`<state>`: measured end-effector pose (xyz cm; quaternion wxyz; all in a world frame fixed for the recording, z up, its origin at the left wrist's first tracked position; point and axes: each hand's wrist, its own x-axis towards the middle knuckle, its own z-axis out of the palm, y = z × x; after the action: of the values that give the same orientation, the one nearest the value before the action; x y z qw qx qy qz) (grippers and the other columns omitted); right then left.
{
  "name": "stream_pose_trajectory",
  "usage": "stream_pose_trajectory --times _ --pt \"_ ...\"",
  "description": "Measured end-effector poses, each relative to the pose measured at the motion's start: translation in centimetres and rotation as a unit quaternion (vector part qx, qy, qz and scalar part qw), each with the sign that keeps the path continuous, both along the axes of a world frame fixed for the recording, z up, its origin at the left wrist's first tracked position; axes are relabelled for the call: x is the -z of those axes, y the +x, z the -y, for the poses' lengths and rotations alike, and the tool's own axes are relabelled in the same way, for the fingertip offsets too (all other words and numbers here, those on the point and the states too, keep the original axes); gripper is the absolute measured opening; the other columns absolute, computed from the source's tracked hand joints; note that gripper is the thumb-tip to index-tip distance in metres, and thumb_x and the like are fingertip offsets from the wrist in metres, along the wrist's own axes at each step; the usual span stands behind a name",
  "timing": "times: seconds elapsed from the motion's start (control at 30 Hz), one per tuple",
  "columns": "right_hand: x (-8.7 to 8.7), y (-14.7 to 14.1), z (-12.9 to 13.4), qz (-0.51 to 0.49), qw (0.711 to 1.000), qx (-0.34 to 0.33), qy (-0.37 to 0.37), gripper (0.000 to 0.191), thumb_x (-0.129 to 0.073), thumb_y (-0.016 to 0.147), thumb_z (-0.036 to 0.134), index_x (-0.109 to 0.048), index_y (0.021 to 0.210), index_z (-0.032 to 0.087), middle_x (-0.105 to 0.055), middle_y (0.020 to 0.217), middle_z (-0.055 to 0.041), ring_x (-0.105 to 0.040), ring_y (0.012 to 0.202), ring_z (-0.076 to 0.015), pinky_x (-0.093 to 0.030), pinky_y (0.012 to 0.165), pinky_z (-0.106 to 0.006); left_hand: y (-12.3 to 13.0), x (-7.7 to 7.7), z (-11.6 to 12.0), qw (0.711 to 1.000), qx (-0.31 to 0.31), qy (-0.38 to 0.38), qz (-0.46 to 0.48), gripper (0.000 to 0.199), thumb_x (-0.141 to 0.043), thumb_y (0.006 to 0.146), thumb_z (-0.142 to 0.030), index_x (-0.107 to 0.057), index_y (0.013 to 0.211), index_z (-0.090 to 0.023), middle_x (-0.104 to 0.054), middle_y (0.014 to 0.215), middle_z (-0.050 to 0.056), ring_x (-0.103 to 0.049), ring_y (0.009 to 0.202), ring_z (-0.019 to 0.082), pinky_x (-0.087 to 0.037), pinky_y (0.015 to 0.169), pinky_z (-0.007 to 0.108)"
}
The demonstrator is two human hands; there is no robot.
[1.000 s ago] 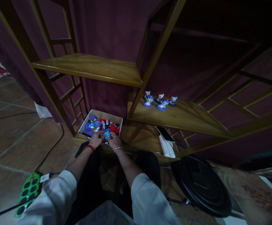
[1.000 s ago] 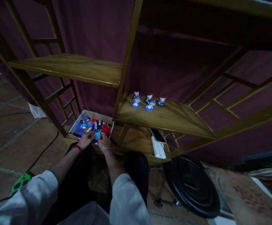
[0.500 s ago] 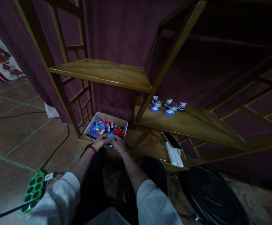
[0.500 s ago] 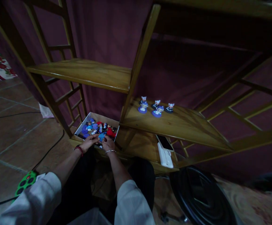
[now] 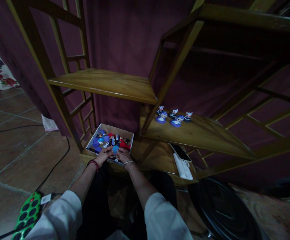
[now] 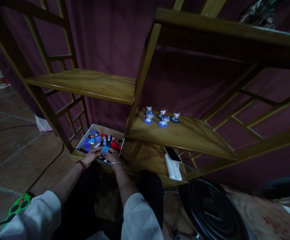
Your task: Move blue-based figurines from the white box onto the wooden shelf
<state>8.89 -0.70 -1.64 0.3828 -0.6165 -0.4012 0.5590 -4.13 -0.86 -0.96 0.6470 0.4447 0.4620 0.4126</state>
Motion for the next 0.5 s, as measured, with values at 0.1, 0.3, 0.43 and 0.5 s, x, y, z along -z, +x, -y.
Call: stream_pose_trajectory --times 0.1,0.3,0.43,0.5 --pt "0.2 0.0 -0.1 -0.024 0.999 0.024 -0.02 0.032 -0.054 0.075 0.024 -0.057 0.105 0.014 -0.056 0.054 0.0029 -0.051 0.046 -0.0063 -0.044 0.047 -0.017 -0.1 0.0 0.0 1.0 0.013 0.002 0.006 0.046 -0.068 0.058 -0.029 -0.061 0.101 -0.015 -0.065 0.088 0.007 -0.058 0.07 0.014 -0.044 0.057 0.022" --pt "0.4 -0.1 -0.2 -0.065 0.998 0.004 -0.012 0.033 -0.057 0.073 0.021 -0.056 0.105 0.014 -0.056 0.055 0.0041 -0.049 0.045 -0.0049 -0.043 0.048 -0.016 -0.4 0.0 0.0 1.0 0.003 0.002 0.025 0.056 -0.068 0.059 -0.028 -0.054 0.112 -0.015 -0.064 0.086 0.005 -0.055 0.062 0.01 -0.044 0.054 0.021" --pt "-0.1 -0.1 -0.5 -0.08 0.996 -0.013 -0.021 0.028 -0.054 0.076 0.021 -0.057 0.103 0.016 -0.055 0.054 0.004 -0.048 0.043 -0.0049 -0.042 0.047 -0.016 -0.5 -0.7 0.2 0.998 0.01 -0.017 0.055 0.06 -0.068 0.06 -0.028 -0.051 0.116 -0.016 -0.063 0.086 0.005 -0.057 0.067 0.011 -0.045 0.06 0.023" --pt "-0.3 0.0 -0.6 -0.083 0.996 -0.016 -0.031 0.03 -0.053 0.077 0.021 -0.055 0.106 0.016 -0.055 0.053 0.0045 -0.048 0.043 -0.0049 -0.043 0.047 -0.016 -0.6 -0.9 0.2 0.997 0.012 -0.021 0.071 0.058 -0.068 0.061 -0.028 -0.052 0.115 -0.016 -0.063 0.084 0.005 -0.058 0.069 0.012 -0.045 0.062 0.024"
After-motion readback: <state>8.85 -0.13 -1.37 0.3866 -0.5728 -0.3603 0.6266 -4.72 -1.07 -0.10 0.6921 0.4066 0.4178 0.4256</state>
